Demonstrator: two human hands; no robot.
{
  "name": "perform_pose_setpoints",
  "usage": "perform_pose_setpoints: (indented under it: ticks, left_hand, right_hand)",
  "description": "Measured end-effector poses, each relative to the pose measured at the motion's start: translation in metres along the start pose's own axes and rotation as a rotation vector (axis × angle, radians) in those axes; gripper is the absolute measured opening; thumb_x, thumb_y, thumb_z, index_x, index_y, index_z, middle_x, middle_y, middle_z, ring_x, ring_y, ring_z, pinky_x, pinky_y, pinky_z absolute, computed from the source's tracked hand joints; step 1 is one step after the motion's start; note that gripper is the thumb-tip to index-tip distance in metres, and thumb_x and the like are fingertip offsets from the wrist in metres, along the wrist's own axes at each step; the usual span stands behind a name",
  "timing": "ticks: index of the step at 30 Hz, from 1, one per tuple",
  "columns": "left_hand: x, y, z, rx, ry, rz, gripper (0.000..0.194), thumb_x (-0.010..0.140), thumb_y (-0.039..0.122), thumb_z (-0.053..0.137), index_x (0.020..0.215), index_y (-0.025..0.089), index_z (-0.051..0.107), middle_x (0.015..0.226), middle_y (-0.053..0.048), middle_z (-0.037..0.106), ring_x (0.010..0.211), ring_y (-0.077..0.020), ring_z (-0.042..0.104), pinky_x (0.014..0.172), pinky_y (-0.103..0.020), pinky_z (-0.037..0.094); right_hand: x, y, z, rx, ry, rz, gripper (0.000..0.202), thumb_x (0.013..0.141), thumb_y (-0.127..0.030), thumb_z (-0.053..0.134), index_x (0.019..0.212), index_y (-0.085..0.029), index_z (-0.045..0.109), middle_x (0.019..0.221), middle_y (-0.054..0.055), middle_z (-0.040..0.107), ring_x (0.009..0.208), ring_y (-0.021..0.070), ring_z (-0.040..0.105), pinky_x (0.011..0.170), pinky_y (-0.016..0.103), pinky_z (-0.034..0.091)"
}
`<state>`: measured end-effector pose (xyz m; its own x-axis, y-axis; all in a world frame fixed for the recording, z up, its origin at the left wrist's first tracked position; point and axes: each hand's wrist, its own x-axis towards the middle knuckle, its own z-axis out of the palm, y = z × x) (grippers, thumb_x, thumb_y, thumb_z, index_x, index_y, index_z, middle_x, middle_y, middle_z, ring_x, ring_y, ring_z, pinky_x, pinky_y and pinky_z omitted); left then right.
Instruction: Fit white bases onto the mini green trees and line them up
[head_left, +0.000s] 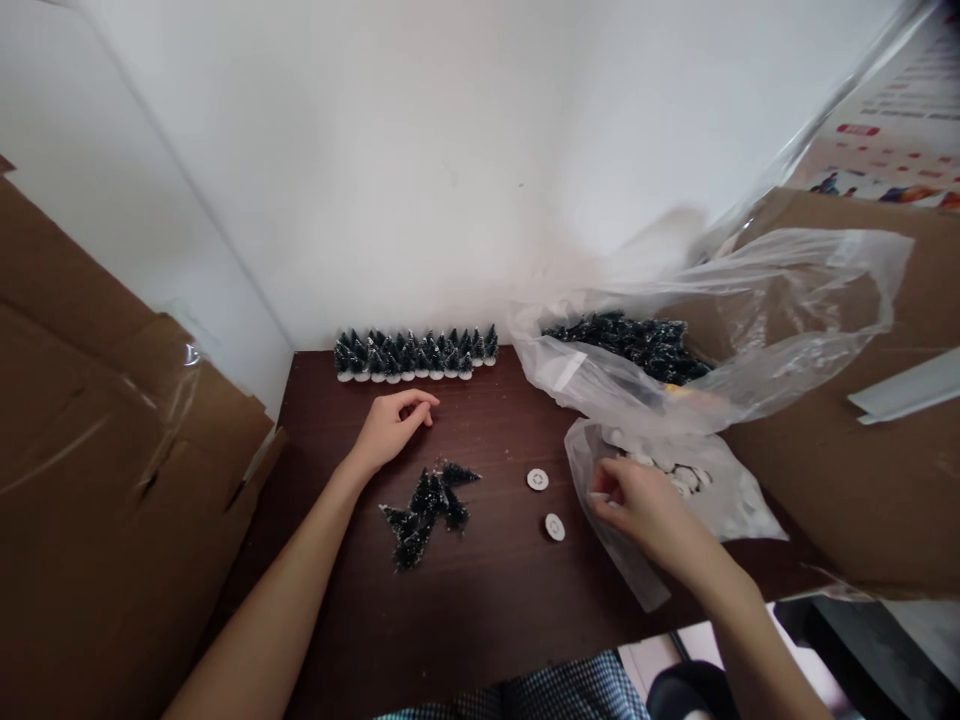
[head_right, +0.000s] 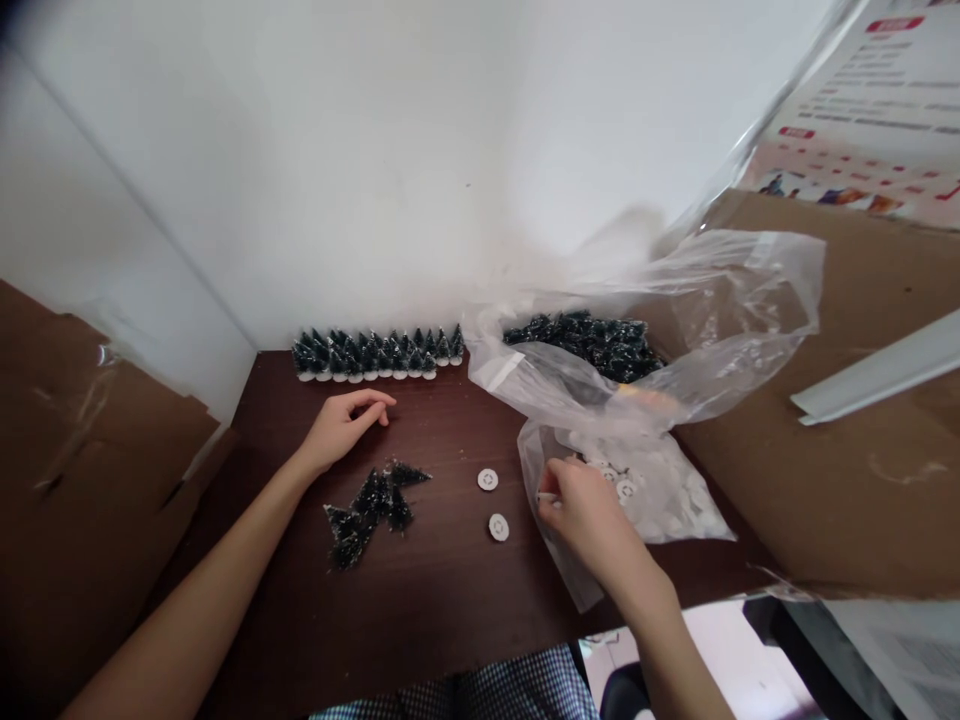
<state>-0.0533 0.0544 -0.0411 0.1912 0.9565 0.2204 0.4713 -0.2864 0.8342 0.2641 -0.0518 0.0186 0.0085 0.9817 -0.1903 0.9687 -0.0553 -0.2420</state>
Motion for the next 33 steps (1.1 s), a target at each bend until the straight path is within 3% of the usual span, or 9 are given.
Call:
perform_pose_setpoints:
  ticks: [6, 10, 15, 23, 27, 30, 33]
  left_hand:
    - [0.0, -0.002, 0.0, 0.003, -0.005, 0.001, 0.027, 0.087, 0.035, 0.052, 0.09, 0.018, 0.073, 0.069, -0.002, 0.07, 0.06, -0.0158, 0.056, 0.057, -0.025, 0.039]
    - [0.0, -0.003, 0.0, 0.014, 0.0, 0.013, 0.027, 0.087, 0.035, 0.052, 0.09, 0.018, 0.073, 0.068, -0.002, 0.07, 0.062, -0.0165, 0.058, 0.059, -0.025, 0.041]
    - [0.0, -0.003, 0.0, 0.018, 0.001, 0.012, 0.027, 0.087, 0.035, 0.052, 0.091, 0.018, 0.073, 0.068, -0.002, 0.07, 0.061, -0.0164, 0.058, 0.06, -0.025, 0.041]
    - [0.0, -0.001, 0.001, 0.014, -0.005, 0.01, 0.028, 0.087, 0.035, 0.052, 0.096, 0.017, 0.071, 0.068, -0.002, 0.07, 0.063, -0.0167, 0.06, 0.06, -0.025, 0.042]
    - [0.001, -0.001, 0.002, 0.021, -0.007, 0.032, 0.031, 0.089, 0.034, 0.051, 0.109, 0.017, 0.067, 0.068, -0.001, 0.07, 0.069, -0.0177, 0.063, 0.063, -0.025, 0.042]
    - [0.001, 0.0, 0.003, 0.058, -0.03, 0.028, 0.03, 0.089, 0.035, 0.051, 0.105, 0.018, 0.069, 0.07, -0.001, 0.071, 0.067, -0.0173, 0.062, 0.061, -0.025, 0.042]
    - [-0.001, 0.004, 0.003, 0.091, -0.056, 0.022, 0.03, 0.089, 0.036, 0.051, 0.102, 0.018, 0.071, 0.072, -0.001, 0.071, 0.064, -0.0168, 0.06, 0.058, -0.025, 0.041]
  right_hand:
    - [0.006, -0.006, -0.025, 0.288, 0.073, -0.073, 0.005, 0.076, -0.018, 0.058, 0.072, -0.019, 0.059, 0.068, 0.002, 0.066, 0.063, 0.0175, 0.061, 0.06, 0.027, 0.04]
    - [0.028, -0.031, -0.013, 0.531, -0.067, -0.187, 0.004, 0.079, -0.023, 0.061, 0.079, -0.019, 0.06, 0.067, 0.0, 0.068, 0.058, 0.0149, 0.062, 0.056, 0.024, 0.043]
    - [0.054, -0.058, 0.009, 0.438, -0.073, -0.243, 0.003, 0.078, -0.018, 0.065, 0.076, -0.018, 0.062, 0.066, 0.0, 0.066, 0.058, 0.0131, 0.06, 0.053, 0.022, 0.04]
    - [0.068, -0.077, 0.009, 0.378, -0.045, -0.351, 0.006, 0.08, -0.017, 0.061, 0.077, -0.018, 0.065, 0.07, 0.0, 0.066, 0.063, 0.0135, 0.059, 0.059, 0.024, 0.039]
    - [0.071, -0.082, 0.021, 0.37, 0.048, -0.413, 0.014, 0.082, -0.02, 0.065, 0.096, -0.017, 0.065, 0.093, 0.005, 0.069, 0.078, 0.0165, 0.061, 0.071, 0.027, 0.044]
    - [0.069, -0.085, 0.032, 0.335, 0.073, -0.55, 0.03, 0.085, -0.021, 0.067, 0.114, -0.017, 0.062, 0.109, 0.008, 0.067, 0.095, 0.0203, 0.06, 0.084, 0.032, 0.046]
    - [0.064, -0.088, 0.039, 0.264, 0.069, -0.679, 0.032, 0.086, -0.015, 0.065, 0.118, -0.017, 0.061, 0.114, 0.008, 0.066, 0.105, 0.0236, 0.057, 0.092, 0.036, 0.045]
